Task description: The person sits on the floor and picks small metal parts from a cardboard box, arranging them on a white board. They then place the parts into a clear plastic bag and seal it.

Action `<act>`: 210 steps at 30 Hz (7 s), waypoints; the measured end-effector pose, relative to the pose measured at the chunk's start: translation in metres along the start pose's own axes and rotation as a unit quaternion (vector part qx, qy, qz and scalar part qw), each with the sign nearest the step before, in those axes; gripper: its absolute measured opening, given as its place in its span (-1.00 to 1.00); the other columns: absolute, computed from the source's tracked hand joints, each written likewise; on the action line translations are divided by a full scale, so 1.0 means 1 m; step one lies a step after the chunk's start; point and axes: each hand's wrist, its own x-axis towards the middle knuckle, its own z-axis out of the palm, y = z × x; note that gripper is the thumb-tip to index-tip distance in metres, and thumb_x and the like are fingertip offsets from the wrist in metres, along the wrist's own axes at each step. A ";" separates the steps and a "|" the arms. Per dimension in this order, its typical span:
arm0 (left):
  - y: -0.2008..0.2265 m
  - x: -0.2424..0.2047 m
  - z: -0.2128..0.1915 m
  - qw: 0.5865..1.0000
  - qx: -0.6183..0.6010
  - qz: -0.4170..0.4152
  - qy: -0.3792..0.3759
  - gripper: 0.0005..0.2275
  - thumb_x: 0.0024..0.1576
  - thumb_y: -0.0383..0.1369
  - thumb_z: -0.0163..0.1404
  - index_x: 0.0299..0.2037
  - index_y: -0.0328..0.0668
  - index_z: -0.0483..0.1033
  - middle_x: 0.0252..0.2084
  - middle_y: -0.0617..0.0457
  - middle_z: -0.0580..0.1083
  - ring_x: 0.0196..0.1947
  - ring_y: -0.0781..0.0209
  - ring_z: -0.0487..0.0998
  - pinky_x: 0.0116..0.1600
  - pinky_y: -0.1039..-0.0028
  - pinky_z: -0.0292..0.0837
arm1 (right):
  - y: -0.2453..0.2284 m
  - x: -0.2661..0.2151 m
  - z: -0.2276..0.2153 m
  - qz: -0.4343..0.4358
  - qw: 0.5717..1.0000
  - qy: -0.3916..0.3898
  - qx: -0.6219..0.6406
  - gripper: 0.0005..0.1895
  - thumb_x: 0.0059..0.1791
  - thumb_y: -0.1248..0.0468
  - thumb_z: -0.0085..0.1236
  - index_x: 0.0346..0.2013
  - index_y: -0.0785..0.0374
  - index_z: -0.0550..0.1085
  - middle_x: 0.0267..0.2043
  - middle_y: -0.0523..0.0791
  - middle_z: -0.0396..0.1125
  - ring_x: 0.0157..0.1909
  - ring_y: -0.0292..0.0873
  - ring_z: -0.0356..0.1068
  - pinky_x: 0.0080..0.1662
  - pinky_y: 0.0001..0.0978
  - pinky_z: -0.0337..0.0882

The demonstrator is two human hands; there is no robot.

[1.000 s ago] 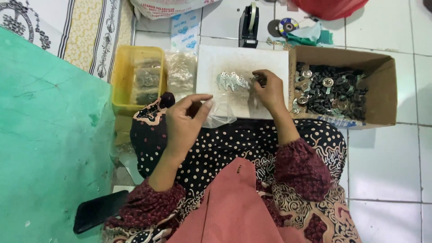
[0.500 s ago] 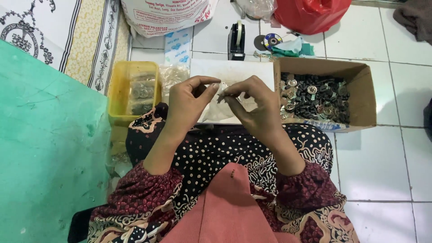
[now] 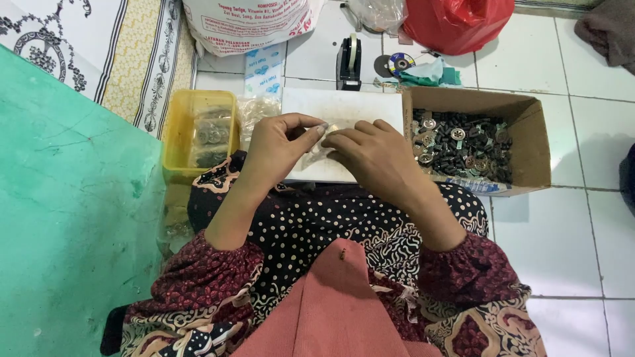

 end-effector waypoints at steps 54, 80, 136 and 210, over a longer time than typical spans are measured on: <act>-0.025 -0.010 -0.032 0.918 0.167 0.360 -0.002 -0.92 0.25 -0.44 0.13 -0.24 -0.05 0.70 -0.36 0.16 0.48 -0.55 0.25 0.49 -0.38 0.57 0.46 | 0.117 -0.069 0.247 0.301 0.951 -0.061 -0.024 -0.79 -0.10 0.43 0.26 -0.16 0.26 0.59 -0.33 -0.09 0.36 -0.28 -0.05 0.48 -0.23 -0.24 0.58; -0.027 0.007 -0.003 0.911 0.179 0.370 -0.029 -0.94 0.21 -0.51 0.17 -0.26 -0.11 0.64 -0.36 0.09 0.47 -0.55 0.05 0.52 -0.39 0.43 0.48 | 0.024 -0.002 0.046 0.143 0.910 0.178 0.345 -0.68 -0.07 0.52 0.33 -0.10 0.12 0.57 -0.25 -0.22 0.48 -0.11 -0.16 0.38 -0.02 -0.32 0.34; -0.034 0.003 -0.020 0.920 0.161 0.357 -0.016 -0.92 0.22 -0.55 0.17 -0.26 -0.14 0.67 -0.39 0.08 0.46 -0.47 0.12 0.53 -0.33 0.50 0.47 | 0.123 -0.053 0.205 0.329 0.916 0.052 0.223 -0.72 -0.13 0.48 0.29 -0.14 0.22 0.57 -0.28 0.01 0.44 -0.22 0.12 0.52 -0.20 -0.11 0.56; -0.024 0.011 -0.003 0.903 0.204 0.370 -0.077 -0.85 0.14 -0.68 0.24 -0.17 -0.32 0.62 -0.26 -0.06 0.47 -0.34 0.17 0.54 -0.22 0.50 0.59 | 0.100 -0.038 0.103 0.397 0.750 0.130 0.514 -0.91 0.09 0.35 0.12 -0.12 0.24 0.42 -0.20 -0.08 0.43 -0.16 -0.21 0.47 -0.06 -0.47 0.54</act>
